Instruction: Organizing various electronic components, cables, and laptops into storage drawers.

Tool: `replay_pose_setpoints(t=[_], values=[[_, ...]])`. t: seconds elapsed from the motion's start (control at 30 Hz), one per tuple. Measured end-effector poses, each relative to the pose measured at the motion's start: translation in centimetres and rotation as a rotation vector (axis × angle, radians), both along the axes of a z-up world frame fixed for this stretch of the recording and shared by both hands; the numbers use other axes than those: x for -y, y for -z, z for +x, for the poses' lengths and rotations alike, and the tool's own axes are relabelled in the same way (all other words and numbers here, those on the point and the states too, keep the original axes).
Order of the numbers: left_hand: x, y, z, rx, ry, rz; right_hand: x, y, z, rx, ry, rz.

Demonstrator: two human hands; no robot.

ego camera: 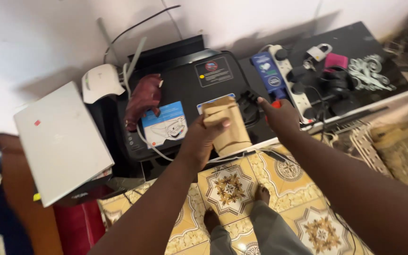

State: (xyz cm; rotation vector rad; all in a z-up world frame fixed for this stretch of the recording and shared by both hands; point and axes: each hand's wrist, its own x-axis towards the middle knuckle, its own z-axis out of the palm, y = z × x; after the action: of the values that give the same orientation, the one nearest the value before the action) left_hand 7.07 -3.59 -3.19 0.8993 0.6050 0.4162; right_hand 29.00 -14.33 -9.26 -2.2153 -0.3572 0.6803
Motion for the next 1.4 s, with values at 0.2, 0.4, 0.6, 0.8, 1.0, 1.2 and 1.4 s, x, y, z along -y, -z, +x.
replay_pose_setpoints(t=[0.2, 0.4, 0.6, 0.8, 1.0, 1.2, 1.4], values=[[1.7, -0.9, 2.3, -0.088, 0.046, -0.010, -3.2, 3.6, 3.4, -0.195, -0.054, -0.134], [3.2, 0.3, 5.7, -0.089, 0.001, -0.023, 0.2, 0.7, 4.9, -0.059, -0.007, 0.173], [3.6, -0.4, 7.4, -0.006, -0.047, 0.044, 1.6, -2.3, 4.3, -0.019, -0.306, 0.284], [2.8, -0.7, 3.8, -0.011, -0.079, -0.055, -0.5, 0.5, 4.3, -0.262, -0.599, 0.412], [0.4, -0.7, -1.3, 0.060, -0.283, -0.116, -3.1, -3.9, -0.1, 0.490, -0.760, 0.281], [-0.7, -2.0, -4.0, 0.062, -0.326, -0.136, -5.8, -4.7, -5.7, 0.645, -1.017, -0.160], [-0.7, -1.9, -4.9, 0.046, -0.289, -0.148, -4.8, -2.7, -5.5, 0.349, -0.684, -0.171]])
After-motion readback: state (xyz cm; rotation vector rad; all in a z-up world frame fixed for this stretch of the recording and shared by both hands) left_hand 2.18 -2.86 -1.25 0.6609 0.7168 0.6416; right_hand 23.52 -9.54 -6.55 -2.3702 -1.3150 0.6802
